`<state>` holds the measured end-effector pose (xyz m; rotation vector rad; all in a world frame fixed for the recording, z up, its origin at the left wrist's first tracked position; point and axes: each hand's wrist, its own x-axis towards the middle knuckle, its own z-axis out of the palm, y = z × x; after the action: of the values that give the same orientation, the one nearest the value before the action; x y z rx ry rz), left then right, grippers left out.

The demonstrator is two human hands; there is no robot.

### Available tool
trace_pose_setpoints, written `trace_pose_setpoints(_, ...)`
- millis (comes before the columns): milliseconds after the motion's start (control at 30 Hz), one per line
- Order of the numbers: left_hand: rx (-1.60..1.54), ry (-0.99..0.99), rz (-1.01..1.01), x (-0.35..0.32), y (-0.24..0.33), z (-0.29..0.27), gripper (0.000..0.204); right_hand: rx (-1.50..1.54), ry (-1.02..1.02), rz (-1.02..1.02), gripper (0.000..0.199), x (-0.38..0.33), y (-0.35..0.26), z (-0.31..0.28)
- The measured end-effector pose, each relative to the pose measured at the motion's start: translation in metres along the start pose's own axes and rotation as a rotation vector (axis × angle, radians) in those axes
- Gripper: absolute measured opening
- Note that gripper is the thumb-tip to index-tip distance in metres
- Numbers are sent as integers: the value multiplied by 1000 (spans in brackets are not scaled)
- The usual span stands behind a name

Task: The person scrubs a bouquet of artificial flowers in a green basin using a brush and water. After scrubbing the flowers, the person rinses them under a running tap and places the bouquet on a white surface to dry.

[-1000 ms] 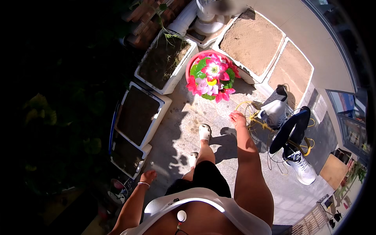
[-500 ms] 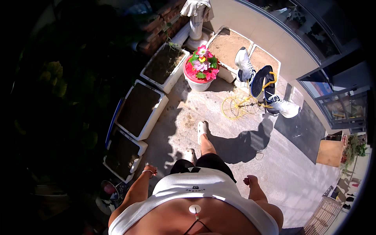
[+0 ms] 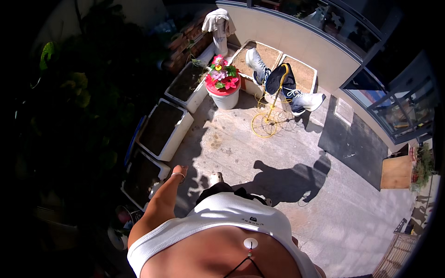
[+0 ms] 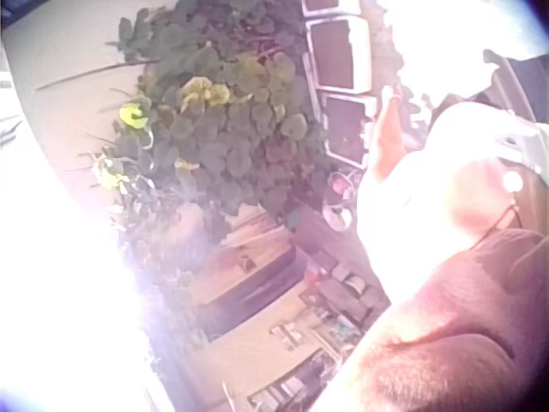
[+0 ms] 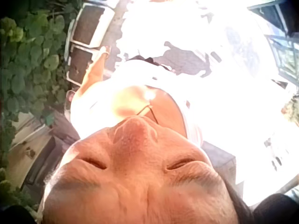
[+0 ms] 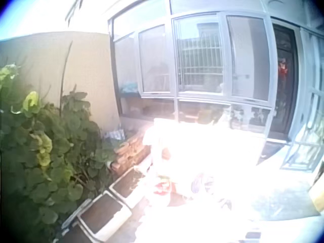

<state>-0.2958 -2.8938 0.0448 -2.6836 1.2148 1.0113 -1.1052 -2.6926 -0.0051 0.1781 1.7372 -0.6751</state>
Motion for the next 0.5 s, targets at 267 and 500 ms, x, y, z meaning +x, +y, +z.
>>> trace_pose_setpoints(267,1081,-210,466,-59,182,68,23,109,106,111,26,43,-38,-102)
trace_pose_setpoints(500,1322,-505,539,-65,293,86,19,155,88,-53,33,101,-174,-150)
